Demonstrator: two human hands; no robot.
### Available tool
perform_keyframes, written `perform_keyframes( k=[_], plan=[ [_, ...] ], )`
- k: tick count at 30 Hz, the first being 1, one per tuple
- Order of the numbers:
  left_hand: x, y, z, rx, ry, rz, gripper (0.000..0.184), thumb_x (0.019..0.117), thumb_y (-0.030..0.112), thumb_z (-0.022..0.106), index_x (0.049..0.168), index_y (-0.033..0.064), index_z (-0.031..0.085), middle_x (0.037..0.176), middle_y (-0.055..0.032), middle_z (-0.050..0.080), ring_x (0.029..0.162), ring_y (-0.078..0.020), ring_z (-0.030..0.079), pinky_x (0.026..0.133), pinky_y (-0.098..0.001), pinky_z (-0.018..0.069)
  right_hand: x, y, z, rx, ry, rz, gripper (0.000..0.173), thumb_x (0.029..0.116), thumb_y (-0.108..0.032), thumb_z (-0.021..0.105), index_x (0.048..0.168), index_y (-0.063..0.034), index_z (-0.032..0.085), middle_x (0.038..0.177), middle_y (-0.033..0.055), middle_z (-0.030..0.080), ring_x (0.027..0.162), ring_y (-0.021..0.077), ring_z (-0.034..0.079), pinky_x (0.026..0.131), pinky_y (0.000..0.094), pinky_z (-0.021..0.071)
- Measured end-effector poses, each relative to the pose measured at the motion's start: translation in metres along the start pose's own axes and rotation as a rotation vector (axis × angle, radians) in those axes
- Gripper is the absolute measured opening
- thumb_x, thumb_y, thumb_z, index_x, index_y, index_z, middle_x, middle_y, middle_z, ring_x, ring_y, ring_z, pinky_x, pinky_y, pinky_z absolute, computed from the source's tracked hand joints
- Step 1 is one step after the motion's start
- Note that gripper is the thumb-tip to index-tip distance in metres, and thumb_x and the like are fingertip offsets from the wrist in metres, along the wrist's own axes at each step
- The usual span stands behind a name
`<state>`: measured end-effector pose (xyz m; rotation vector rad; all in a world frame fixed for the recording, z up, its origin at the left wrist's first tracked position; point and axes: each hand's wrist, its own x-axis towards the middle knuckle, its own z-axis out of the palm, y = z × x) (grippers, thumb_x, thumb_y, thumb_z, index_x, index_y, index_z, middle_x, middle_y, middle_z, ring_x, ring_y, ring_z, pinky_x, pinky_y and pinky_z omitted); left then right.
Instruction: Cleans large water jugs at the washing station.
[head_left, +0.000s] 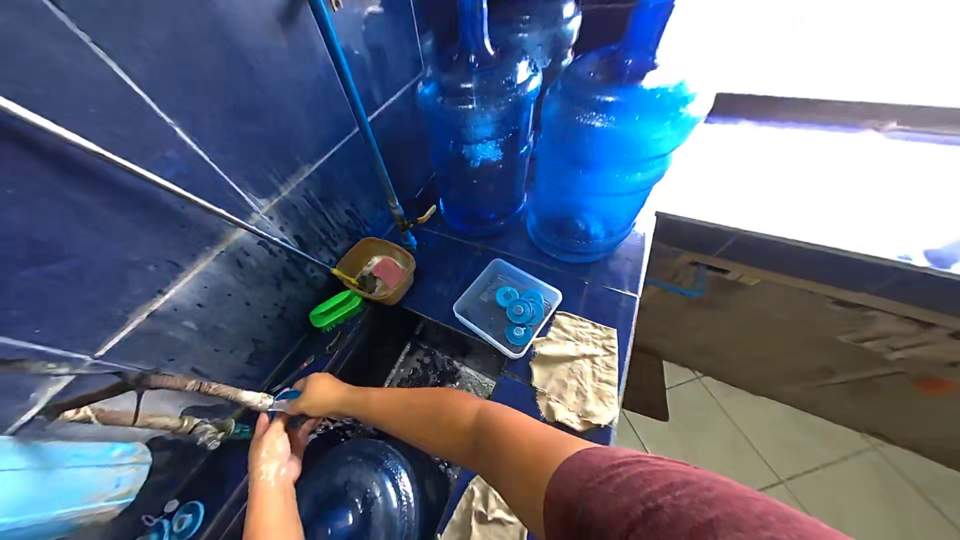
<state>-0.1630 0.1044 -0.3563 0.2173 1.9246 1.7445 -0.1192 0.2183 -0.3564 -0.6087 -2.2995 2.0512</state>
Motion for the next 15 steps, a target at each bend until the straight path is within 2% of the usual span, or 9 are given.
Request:
perform_keyframes(
  k=[3,6,7,8,10,12,13,14,15],
  plan=[
    [-0.010,0.002,-0.007,-0.016,0.044,0.024,0.040,0.1115,0.021,0.038,0.149,0.0065,0.038,0.124,-0.0160,0.058,0.093,-0.0214,0.064,0.077,-0.0414,0.0569,-0.009,-0.016,0.014,-0.062,0.004,0.041,0.037,0.1012,-0.025,0.063,0.119,0.0067,0.064,0.118,0.0265,0.064,0.108,0.0364,0.063,0.093,0.0553,0.0493],
    [-0.020,0.004,-0.019,0.083,0.028,-0.013,0.051,0.1120,0.038,0.038,0.152,0.0059,0.037,0.126,-0.0211,0.060,0.092,-0.0259,0.069,0.077,-0.0430,0.0598,-0.020,-0.026,0.018,-0.092,-0.030,0.107,0.038,0.1015,-0.026,0.063,0.121,0.0072,0.063,0.122,0.0260,0.063,0.112,0.0357,0.063,0.094,0.0550,0.0490],
    [-0.025,0.008,-0.023,0.147,0.032,-0.024,0.055,0.1116,0.044,0.035,0.152,0.0066,0.036,0.126,-0.0222,0.061,0.093,-0.0272,0.069,0.079,-0.0438,0.0594,-0.023,-0.028,0.017,-0.065,-0.018,0.118,0.037,0.1008,-0.024,0.063,0.121,0.0070,0.062,0.121,0.0252,0.063,0.109,0.0341,0.064,0.092,0.0532,0.0505],
    [-0.033,0.011,-0.028,0.202,0.024,-0.024,0.060,0.1111,0.049,0.031,0.156,0.0086,0.033,0.130,-0.0230,0.060,0.098,-0.0293,0.068,0.083,-0.0462,0.0572,-0.028,-0.029,0.013,-0.037,0.015,0.123,0.038,0.1001,-0.024,0.065,0.123,0.0062,0.062,0.121,0.0243,0.064,0.108,0.0327,0.065,0.091,0.0514,0.0522],
    [-0.060,0.013,-0.050,0.308,-0.021,0.031,0.062,0.1107,0.049,0.030,0.161,0.0129,0.024,0.143,-0.0213,0.056,0.116,-0.0319,0.064,0.094,-0.0506,0.0531,-0.044,-0.027,-0.007,0.054,0.160,0.115,0.045,0.0962,-0.024,0.072,0.127,0.0070,0.060,0.124,0.0270,0.063,0.114,0.0364,0.062,0.098,0.0545,0.0497],
    [-0.089,0.004,-0.085,0.364,-0.098,0.095,0.063,0.1087,0.041,0.040,0.162,0.0124,0.022,0.152,-0.0193,0.050,0.132,-0.0328,0.055,0.104,-0.0532,0.0476,-0.063,-0.009,-0.038,0.136,0.389,0.057,0.049,0.0934,-0.028,0.076,0.127,0.0048,0.060,0.123,0.0260,0.064,0.114,0.0357,0.063,0.099,0.0533,0.0507],
    [-0.102,-0.006,-0.103,0.377,-0.125,0.118,0.066,0.1060,0.037,0.047,0.162,0.0115,0.022,0.154,-0.0189,0.048,0.136,-0.0320,0.052,0.106,-0.0526,0.0458,-0.072,0.009,-0.052,0.089,0.501,0.014,0.046,0.0936,-0.029,0.075,0.124,0.0033,0.062,0.122,0.0238,0.066,0.113,0.0337,0.064,0.098,0.0516,0.0521],
    [-0.114,-0.019,-0.119,0.379,-0.147,0.137,0.073,0.1019,0.032,0.055,0.162,0.0110,0.020,0.156,-0.0191,0.044,0.139,-0.0308,0.049,0.108,-0.0508,0.0444,-0.080,0.034,-0.064,-0.081,0.533,-0.003,0.043,0.0962,-0.030,0.071,0.123,0.0024,0.064,0.127,0.0220,0.064,0.118,0.0326,0.063,0.102,0.0501,0.0514],
    [-0.125,-0.035,-0.131,0.375,-0.170,0.159,0.083,0.0967,0.029,0.062,0.163,0.0102,0.015,0.160,-0.0199,0.038,0.143,-0.0297,0.045,0.111,-0.0479,0.0436,-0.090,0.066,-0.070,-0.359,0.435,0.034,0.041,0.0999,-0.029,0.064,0.127,0.0019,0.062,0.136,0.0227,0.060,0.128,0.0348,0.058,0.109,0.0520,0.0472]
  ],
)
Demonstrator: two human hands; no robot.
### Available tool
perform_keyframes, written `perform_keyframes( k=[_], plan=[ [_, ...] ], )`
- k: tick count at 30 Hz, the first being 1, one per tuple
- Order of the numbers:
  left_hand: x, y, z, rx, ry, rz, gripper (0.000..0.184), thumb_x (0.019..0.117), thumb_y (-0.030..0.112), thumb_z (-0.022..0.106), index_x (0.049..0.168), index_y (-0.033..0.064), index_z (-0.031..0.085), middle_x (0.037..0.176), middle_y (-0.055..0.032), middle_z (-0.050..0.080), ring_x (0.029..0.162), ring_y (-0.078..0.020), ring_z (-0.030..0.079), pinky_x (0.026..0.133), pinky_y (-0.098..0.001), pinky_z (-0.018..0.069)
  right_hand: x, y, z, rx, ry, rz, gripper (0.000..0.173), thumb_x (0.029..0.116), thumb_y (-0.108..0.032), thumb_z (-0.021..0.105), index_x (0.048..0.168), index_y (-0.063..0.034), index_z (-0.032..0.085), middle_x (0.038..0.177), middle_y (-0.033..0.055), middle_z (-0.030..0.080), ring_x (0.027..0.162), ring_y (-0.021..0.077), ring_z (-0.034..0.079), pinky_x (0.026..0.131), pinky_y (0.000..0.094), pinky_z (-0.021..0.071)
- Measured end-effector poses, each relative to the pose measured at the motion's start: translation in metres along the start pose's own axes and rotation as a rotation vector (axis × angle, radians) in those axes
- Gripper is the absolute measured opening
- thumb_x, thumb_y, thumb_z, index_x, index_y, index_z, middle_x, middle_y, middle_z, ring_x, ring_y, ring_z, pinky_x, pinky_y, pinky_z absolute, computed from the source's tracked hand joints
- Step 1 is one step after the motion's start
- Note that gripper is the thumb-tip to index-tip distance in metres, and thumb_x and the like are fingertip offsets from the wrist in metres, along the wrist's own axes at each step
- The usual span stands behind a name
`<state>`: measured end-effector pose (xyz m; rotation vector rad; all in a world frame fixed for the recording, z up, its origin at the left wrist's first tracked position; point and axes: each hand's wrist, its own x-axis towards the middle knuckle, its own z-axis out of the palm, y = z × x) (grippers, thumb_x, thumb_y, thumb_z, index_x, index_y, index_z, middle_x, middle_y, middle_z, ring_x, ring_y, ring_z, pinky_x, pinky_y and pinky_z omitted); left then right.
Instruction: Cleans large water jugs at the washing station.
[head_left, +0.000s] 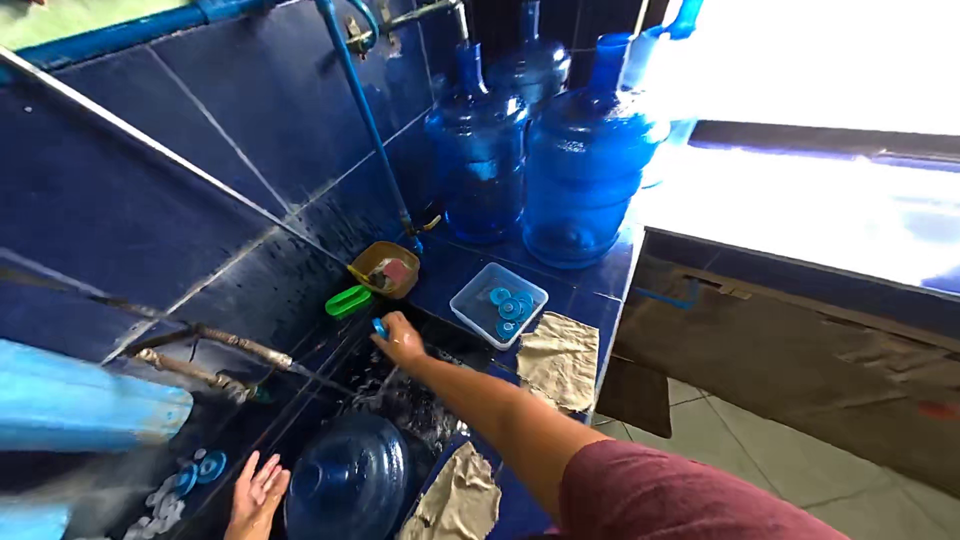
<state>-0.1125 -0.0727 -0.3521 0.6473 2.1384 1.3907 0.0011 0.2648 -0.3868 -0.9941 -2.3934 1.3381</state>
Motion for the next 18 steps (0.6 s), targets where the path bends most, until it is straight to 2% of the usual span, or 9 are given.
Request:
perform_keyframes(
  k=[2,3,5,7,9,12,15,17,18],
  plan=[
    [-0.024,-0.029,0.011,-0.012,-0.011,0.041,0.109,0.0824,0.027,0.075,0.164,0.0093,0.006,0.165,-0.0209,0.026,0.148,-0.0291,0.037,0.114,-0.0435,0.0414,-0.031,0.053,0.008,-0.480,-0.430,0.006,0.040,0.1020,-0.017,0.059,0.134,0.0071,0.058,0.140,0.0317,0.055,0.131,0.0497,0.053,0.107,0.0702,0.0399],
    [-0.030,-0.038,0.022,-0.016,0.011,0.052,0.119,0.0760,0.027,0.081,0.164,0.0090,0.004,0.166,-0.0211,0.023,0.149,-0.0284,0.034,0.115,-0.0429,0.0404,-0.039,0.070,0.013,-0.522,-0.545,0.079,0.043,0.1009,-0.015,0.059,0.137,0.0070,0.056,0.141,0.0313,0.056,0.130,0.0499,0.054,0.104,0.0715,0.0408],
    [-0.030,-0.053,0.054,-0.045,0.156,0.088,0.122,0.0713,0.020,0.085,0.163,0.0054,0.007,0.164,-0.0247,0.025,0.148,-0.0289,0.036,0.117,-0.0415,0.0393,-0.040,0.090,0.017,-0.179,-0.485,0.226,0.051,0.1008,-0.017,0.062,0.144,0.0052,0.047,0.137,0.0277,0.059,0.121,0.0402,0.062,0.102,0.0586,0.0497],
    [-0.022,-0.067,0.090,-0.076,0.404,0.152,0.109,0.0753,0.015,0.086,0.159,-0.0026,0.019,0.157,-0.0276,0.036,0.142,-0.0277,0.043,0.115,-0.0380,0.0409,-0.045,0.089,0.011,0.462,-0.373,0.303,0.048,0.1044,-0.017,0.059,0.148,-0.0017,0.043,0.125,0.0221,0.064,0.098,0.0294,0.071,0.084,0.0426,0.0598],
    [-0.007,-0.060,0.122,-0.098,0.688,0.161,0.096,0.0797,0.015,0.087,0.152,-0.0093,0.029,0.150,-0.0295,0.043,0.140,-0.0282,0.047,0.116,-0.0359,0.0405,-0.055,0.079,-0.008,0.990,-0.415,0.335,0.045,0.1108,-0.028,0.045,0.148,-0.0029,0.041,0.124,0.0215,0.064,0.100,0.0284,0.070,0.085,0.0405,0.0598],
    [0.037,-0.029,0.149,-0.041,0.880,0.060,0.080,0.0827,0.019,0.086,0.143,-0.0113,0.043,0.139,-0.0297,0.055,0.133,-0.0312,0.054,0.113,-0.0386,0.0431,-0.064,0.071,-0.053,1.213,-0.503,0.286,0.066,0.1100,-0.055,0.022,0.145,-0.0024,0.041,0.127,0.0213,0.064,0.109,0.0296,0.068,0.091,0.0411,0.0579],
    [0.087,0.005,0.140,0.093,0.394,0.009,0.068,0.0784,0.009,0.085,0.137,-0.0060,0.054,0.130,-0.0265,0.062,0.125,-0.0333,0.060,0.108,-0.0479,0.0471,-0.069,0.077,-0.105,1.183,-0.491,0.213,0.075,0.1072,-0.061,0.010,0.145,-0.0035,0.042,0.127,0.0204,0.065,0.109,0.0298,0.068,0.091,0.0410,0.0577],
    [0.119,0.014,0.122,0.068,-0.030,0.007,0.066,0.0750,-0.003,0.082,0.135,-0.0007,0.055,0.125,-0.0177,0.066,0.118,-0.0248,0.063,0.102,-0.0427,0.0522,-0.067,0.087,-0.138,1.147,-0.448,0.223,0.073,0.1076,-0.060,0.013,0.143,-0.0043,0.044,0.126,0.0198,0.065,0.108,0.0299,0.069,0.090,0.0412,0.0578],
    [0.127,0.013,0.117,0.028,-0.117,0.027,0.066,0.0742,-0.006,0.079,0.135,-0.0006,0.054,0.125,-0.0153,0.066,0.116,-0.0215,0.063,0.101,-0.0391,0.0527,-0.064,0.095,-0.155,1.108,-0.422,0.237,0.070,0.1086,-0.058,0.018,0.143,-0.0043,0.046,0.126,0.0196,0.065,0.108,0.0300,0.069,0.090,0.0418,0.0580]
  ],
)
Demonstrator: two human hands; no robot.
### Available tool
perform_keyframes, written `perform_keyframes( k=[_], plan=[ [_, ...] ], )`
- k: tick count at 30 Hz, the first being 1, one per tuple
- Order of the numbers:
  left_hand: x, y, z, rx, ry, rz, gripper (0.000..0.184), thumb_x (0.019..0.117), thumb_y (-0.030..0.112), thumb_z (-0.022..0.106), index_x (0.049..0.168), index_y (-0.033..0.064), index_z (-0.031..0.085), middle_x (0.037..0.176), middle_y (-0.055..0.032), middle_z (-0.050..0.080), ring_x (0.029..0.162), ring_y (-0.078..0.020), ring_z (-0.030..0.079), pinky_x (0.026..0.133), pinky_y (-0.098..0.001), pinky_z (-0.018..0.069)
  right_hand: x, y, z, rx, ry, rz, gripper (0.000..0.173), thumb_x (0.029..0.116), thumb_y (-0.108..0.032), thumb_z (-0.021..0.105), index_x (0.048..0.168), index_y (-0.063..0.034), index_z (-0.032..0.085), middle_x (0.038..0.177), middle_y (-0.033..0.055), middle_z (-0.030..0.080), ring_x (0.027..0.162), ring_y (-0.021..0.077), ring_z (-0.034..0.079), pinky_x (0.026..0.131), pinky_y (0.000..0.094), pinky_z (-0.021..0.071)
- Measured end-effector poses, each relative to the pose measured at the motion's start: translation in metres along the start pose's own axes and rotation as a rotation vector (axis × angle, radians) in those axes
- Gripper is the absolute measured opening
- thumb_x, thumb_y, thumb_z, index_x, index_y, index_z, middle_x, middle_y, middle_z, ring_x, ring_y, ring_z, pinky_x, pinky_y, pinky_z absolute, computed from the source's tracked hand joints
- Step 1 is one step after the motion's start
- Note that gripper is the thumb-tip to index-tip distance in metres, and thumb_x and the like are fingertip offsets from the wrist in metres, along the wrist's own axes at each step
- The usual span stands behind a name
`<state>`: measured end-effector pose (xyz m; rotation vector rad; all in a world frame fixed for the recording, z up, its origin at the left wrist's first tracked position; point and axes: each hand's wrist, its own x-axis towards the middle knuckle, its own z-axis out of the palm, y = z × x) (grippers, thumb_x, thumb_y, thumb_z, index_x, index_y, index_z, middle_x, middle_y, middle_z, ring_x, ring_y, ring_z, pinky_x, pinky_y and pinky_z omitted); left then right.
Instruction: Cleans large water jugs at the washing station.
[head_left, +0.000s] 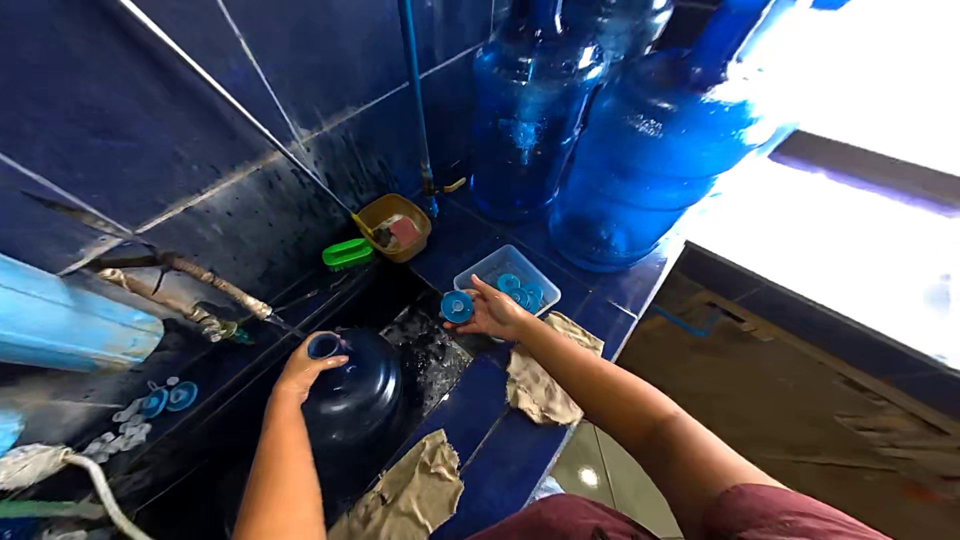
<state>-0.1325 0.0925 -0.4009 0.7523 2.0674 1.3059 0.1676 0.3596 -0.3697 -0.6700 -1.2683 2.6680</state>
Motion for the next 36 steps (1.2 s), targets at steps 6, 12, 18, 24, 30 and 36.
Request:
perform_keyframes(
  k=[6,12,18,24,30,36],
  plan=[
    [-0.041,-0.032,0.025,-0.134,0.898,0.053,0.070,0.0840,0.009,0.082,0.140,-0.0113,0.044,0.132,-0.0264,0.059,0.124,-0.0258,0.060,0.107,-0.0373,0.0492,0.003,-0.063,-0.077,-1.240,0.254,0.066,0.049,0.1047,-0.043,0.057,0.138,-0.0067,0.061,0.129,0.0218,0.065,0.120,0.0356,0.062,0.104,0.0562,0.0477],
    [-0.056,-0.023,-0.057,-0.142,0.091,-0.187,0.079,0.0827,0.011,0.069,0.154,0.0094,0.036,0.150,-0.0098,0.051,0.134,-0.0206,0.052,0.105,-0.0401,0.0494,0.119,-0.113,-0.021,-1.491,0.175,-0.316,0.038,0.1037,-0.033,0.061,0.133,-0.0109,0.068,0.134,0.0202,0.063,0.128,0.0379,0.059,0.108,0.0583,0.0464],
    [0.018,0.019,-0.113,0.052,0.581,-0.426,0.063,0.1055,0.047,0.052,0.147,-0.0006,0.047,0.141,-0.0240,0.058,0.126,-0.0386,0.059,0.104,-0.0572,0.0456,0.296,-0.103,0.027,-1.733,0.190,-0.028,0.046,0.0987,-0.028,0.065,0.138,-0.0038,0.063,0.146,0.0283,0.052,0.132,0.0502,0.051,0.105,0.0729,0.0406],
    [0.049,0.040,-0.129,0.720,0.566,-0.492,0.046,0.0986,0.035,0.066,0.115,-0.0079,0.064,0.110,-0.0322,0.068,0.105,-0.0505,0.066,0.090,-0.0720,0.0485,0.339,-0.094,0.015,-1.741,0.233,0.109,0.044,0.1025,-0.024,0.059,0.133,0.0068,0.060,0.138,0.0326,0.056,0.132,0.0499,0.051,0.106,0.0715,0.0401],
    [-0.018,0.046,-0.092,0.670,0.476,-0.322,0.070,0.0984,0.055,0.061,0.139,-0.0019,0.055,0.131,-0.0276,0.063,0.124,-0.0478,0.059,0.103,-0.0716,0.0421,0.282,-0.137,0.067,-0.809,0.206,0.102,0.036,0.1024,-0.031,0.049,0.126,-0.0061,0.060,0.101,0.0085,0.064,0.081,0.0173,0.062,0.072,0.0393,0.0551],
    [-0.036,0.007,-0.026,0.819,0.349,-0.198,0.053,0.1085,0.040,0.042,0.150,0.0091,0.050,0.159,-0.0166,0.043,0.150,-0.0417,0.031,0.114,-0.0784,0.0171,0.273,0.053,0.203,-1.166,-0.317,0.035,0.035,0.1050,-0.033,0.057,0.124,-0.0074,0.070,0.099,0.0133,0.071,0.075,0.0203,0.064,0.070,0.0430,0.0551]
  ],
)
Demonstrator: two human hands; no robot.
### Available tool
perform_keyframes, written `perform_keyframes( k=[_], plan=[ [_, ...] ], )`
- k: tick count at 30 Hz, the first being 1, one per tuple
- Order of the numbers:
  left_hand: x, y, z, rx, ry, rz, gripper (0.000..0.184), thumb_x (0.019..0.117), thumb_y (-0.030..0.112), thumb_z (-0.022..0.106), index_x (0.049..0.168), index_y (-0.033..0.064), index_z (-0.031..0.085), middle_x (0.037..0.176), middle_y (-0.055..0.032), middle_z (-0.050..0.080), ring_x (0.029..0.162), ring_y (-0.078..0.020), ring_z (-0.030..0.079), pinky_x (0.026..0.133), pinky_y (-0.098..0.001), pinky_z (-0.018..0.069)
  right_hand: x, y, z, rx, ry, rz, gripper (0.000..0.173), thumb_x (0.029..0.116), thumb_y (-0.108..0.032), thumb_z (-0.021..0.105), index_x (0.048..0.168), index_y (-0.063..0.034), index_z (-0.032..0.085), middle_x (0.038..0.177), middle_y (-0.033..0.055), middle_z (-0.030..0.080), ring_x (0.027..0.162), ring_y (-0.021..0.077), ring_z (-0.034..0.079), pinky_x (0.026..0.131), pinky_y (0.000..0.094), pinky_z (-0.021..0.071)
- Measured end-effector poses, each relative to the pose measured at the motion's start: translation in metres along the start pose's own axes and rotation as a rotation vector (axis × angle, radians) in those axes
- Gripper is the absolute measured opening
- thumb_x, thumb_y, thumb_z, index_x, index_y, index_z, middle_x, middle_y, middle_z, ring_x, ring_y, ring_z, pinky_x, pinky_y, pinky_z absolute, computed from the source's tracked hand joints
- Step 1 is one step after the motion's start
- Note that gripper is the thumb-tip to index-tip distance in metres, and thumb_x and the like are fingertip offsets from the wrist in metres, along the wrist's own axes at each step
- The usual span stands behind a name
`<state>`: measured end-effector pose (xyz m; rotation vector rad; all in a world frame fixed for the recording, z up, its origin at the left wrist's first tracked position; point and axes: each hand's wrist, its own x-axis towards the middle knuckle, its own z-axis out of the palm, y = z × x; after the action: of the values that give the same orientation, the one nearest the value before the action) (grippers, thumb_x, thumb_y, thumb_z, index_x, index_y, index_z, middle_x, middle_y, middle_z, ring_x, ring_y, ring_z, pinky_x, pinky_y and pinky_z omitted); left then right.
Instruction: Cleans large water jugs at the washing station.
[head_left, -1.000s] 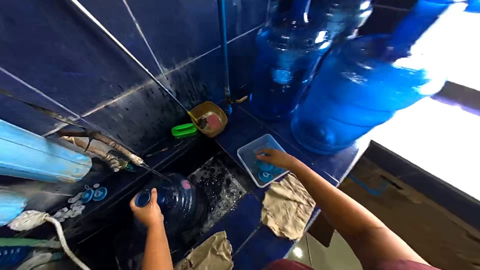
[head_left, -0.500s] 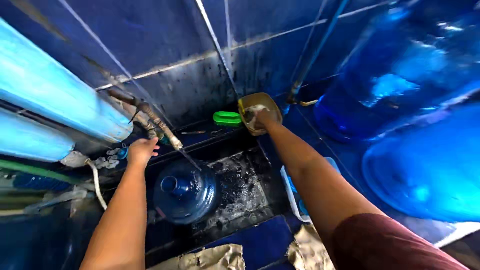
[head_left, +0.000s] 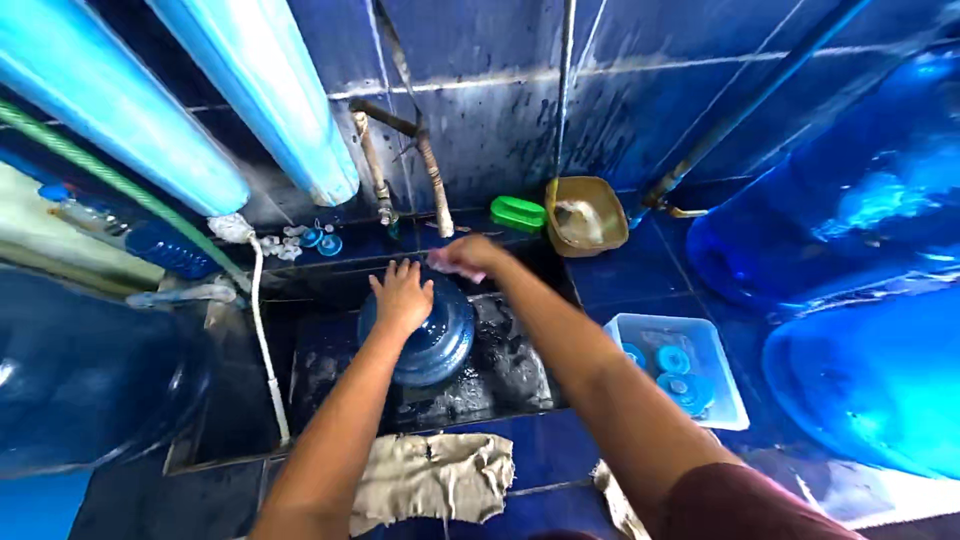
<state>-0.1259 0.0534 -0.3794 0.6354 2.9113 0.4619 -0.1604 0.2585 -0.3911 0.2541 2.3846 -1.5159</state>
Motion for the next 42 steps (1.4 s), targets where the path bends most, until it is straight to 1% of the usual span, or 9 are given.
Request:
perform_keyframes(
  k=[4,9,12,17,22,24,30,38,42],
  plan=[
    [0.003,-0.002,0.001,-0.074,-0.014,-0.005,0.043,0.1035,0.025,0.047,0.143,0.0182,0.060,0.157,-0.0059,0.048,0.151,-0.0374,0.032,0.110,-0.0772,0.0258,-0.028,0.039,0.124,-0.408,0.372,-0.356,0.041,0.1028,-0.015,0.055,0.142,-0.0055,0.060,0.150,0.0136,0.056,0.142,0.0311,0.049,0.121,0.0579,0.0326],
    [0.008,-0.004,-0.008,-0.143,-0.162,-0.009,0.039,0.0993,0.028,0.054,0.134,0.0173,0.069,0.151,-0.0036,0.054,0.144,-0.0329,0.042,0.107,-0.0654,0.0401,-0.128,0.049,0.227,-0.657,0.324,-0.186,0.048,0.1017,-0.020,0.049,0.147,-0.0043,0.056,0.154,0.0190,0.051,0.145,0.0378,0.044,0.119,0.0549,0.0363],
    [0.003,-0.004,-0.013,-0.146,-0.204,0.013,0.036,0.0978,0.029,0.058,0.126,0.0132,0.072,0.150,-0.0085,0.054,0.139,-0.0381,0.046,0.104,-0.0693,0.0404,-0.061,0.004,0.263,-0.735,0.233,-0.277,0.047,0.1037,-0.027,0.053,0.145,-0.0028,0.056,0.155,0.0178,0.049,0.149,0.0348,0.039,0.122,0.0541,0.0309],
    [0.002,-0.001,-0.027,0.063,-0.294,0.018,0.040,0.0954,0.038,0.057,0.122,0.0123,0.073,0.149,-0.0101,0.055,0.135,-0.0400,0.050,0.111,-0.0712,0.0318,0.023,-0.040,0.245,-0.783,0.370,-0.078,0.049,0.1099,-0.022,0.036,0.147,0.0084,0.046,0.147,0.0288,0.052,0.140,0.0386,0.050,0.119,0.0499,0.0381],
    [0.000,-0.005,-0.023,-0.143,-0.289,0.049,0.032,0.0957,0.030,0.062,0.108,0.0027,0.074,0.131,-0.0164,0.064,0.120,-0.0389,0.060,0.092,-0.0638,0.0505,-0.083,0.031,0.251,-0.761,0.213,-0.482,0.042,0.1050,-0.027,0.049,0.143,-0.0131,0.061,0.154,0.0029,0.054,0.148,0.0247,0.043,0.122,0.0537,0.0334],
    [-0.004,-0.008,-0.024,-0.184,-0.323,0.094,0.033,0.1001,0.029,0.056,0.110,0.0022,0.072,0.125,-0.0180,0.067,0.118,-0.0381,0.063,0.092,-0.0620,0.0516,-0.129,0.076,0.215,-0.645,0.305,-0.570,0.036,0.1010,-0.018,0.056,0.133,-0.0108,0.070,0.145,0.0092,0.061,0.144,0.0339,0.048,0.118,0.0642,0.0326],
    [-0.040,-0.050,0.003,-0.391,-0.114,0.801,0.021,0.0924,0.014,0.059,0.099,0.0039,0.076,0.126,-0.0072,0.071,0.124,-0.0249,0.063,0.106,-0.0469,0.0494,-0.068,0.056,0.089,0.081,0.301,-0.114,0.048,0.1103,-0.025,0.031,0.141,-0.0021,0.060,0.147,0.0127,0.058,0.141,0.0185,0.051,0.121,0.0379,0.0372],
    [-0.016,-0.193,0.024,-1.270,0.714,-0.809,0.071,0.0894,0.021,0.079,0.147,-0.0013,0.043,0.134,-0.0243,0.058,0.122,-0.0316,0.059,0.101,-0.0488,0.0511,-0.069,0.030,0.238,-0.347,0.234,-0.602,0.039,0.1043,-0.016,0.051,0.141,-0.0112,0.063,0.154,0.0103,0.053,0.150,0.0337,0.038,0.123,0.0600,0.0283],
    [-0.023,-0.232,0.022,-1.456,0.335,-0.543,0.038,0.0857,0.007,0.071,0.122,0.0005,0.061,0.110,-0.0152,0.070,0.103,-0.0251,0.067,0.087,-0.0441,0.0564,0.020,0.004,0.186,-0.054,0.020,-0.407,0.042,0.1103,-0.017,0.035,0.139,-0.0061,0.064,0.149,0.0085,0.058,0.145,0.0196,0.046,0.124,0.0404,0.0323]
  ],
)
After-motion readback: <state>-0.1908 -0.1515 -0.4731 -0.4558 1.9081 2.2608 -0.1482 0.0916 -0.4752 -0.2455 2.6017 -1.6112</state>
